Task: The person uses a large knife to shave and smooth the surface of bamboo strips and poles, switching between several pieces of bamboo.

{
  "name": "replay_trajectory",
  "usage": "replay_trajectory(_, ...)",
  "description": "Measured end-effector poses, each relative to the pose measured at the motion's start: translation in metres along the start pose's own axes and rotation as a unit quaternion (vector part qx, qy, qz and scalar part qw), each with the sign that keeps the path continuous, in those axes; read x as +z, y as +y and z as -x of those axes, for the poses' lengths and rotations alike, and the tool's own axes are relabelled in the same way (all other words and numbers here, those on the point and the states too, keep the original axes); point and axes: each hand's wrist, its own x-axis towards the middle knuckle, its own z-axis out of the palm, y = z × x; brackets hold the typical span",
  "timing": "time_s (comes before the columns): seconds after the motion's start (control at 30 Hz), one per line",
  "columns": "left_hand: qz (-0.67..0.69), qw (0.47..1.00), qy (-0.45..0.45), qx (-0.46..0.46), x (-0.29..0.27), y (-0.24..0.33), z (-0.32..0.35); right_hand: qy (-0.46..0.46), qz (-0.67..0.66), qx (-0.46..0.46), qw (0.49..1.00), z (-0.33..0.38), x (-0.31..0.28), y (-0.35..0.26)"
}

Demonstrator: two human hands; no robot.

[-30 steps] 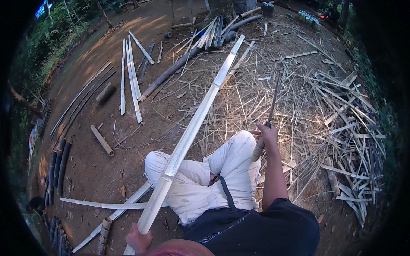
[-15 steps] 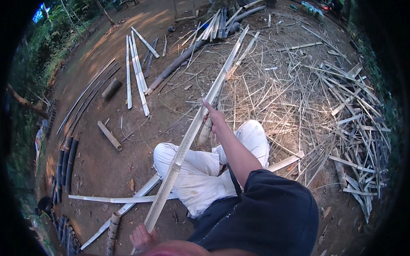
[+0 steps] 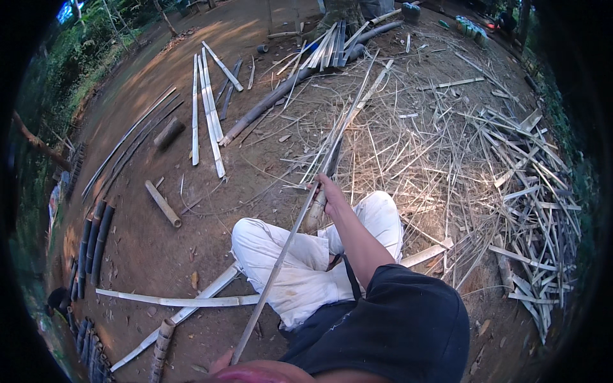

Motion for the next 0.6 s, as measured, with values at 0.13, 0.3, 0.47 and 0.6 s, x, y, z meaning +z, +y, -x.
replay_trajectory(0.13, 0.012, 0.998, -0.06, -0.019, 0.003, 0.001, 0.004, -0.069, -0.082, 0.022, 0.994, -0.001, -0.026, 0.019)
replay_trajectory(0.3, 0.013, 0.996, -0.084, -0.028, 0.003, 0.012, 0.002, -0.143, -0.16, 0.005, 0.977, 0.019, -0.028, 0.019)
replay_trajectory(0.47, 0.032, 0.994, -0.1, -0.007, 0.02, 0.039, -0.004, -0.196, -0.163, -0.028, 0.966, 0.007, -0.029, -0.037)
replay_trajectory(0.6, 0.05, 0.97, 0.177, 0.157, 0.038, 0.095, -0.061, -0.056, -0.142, -0.075, 0.985, -0.026, -0.064, -0.084)
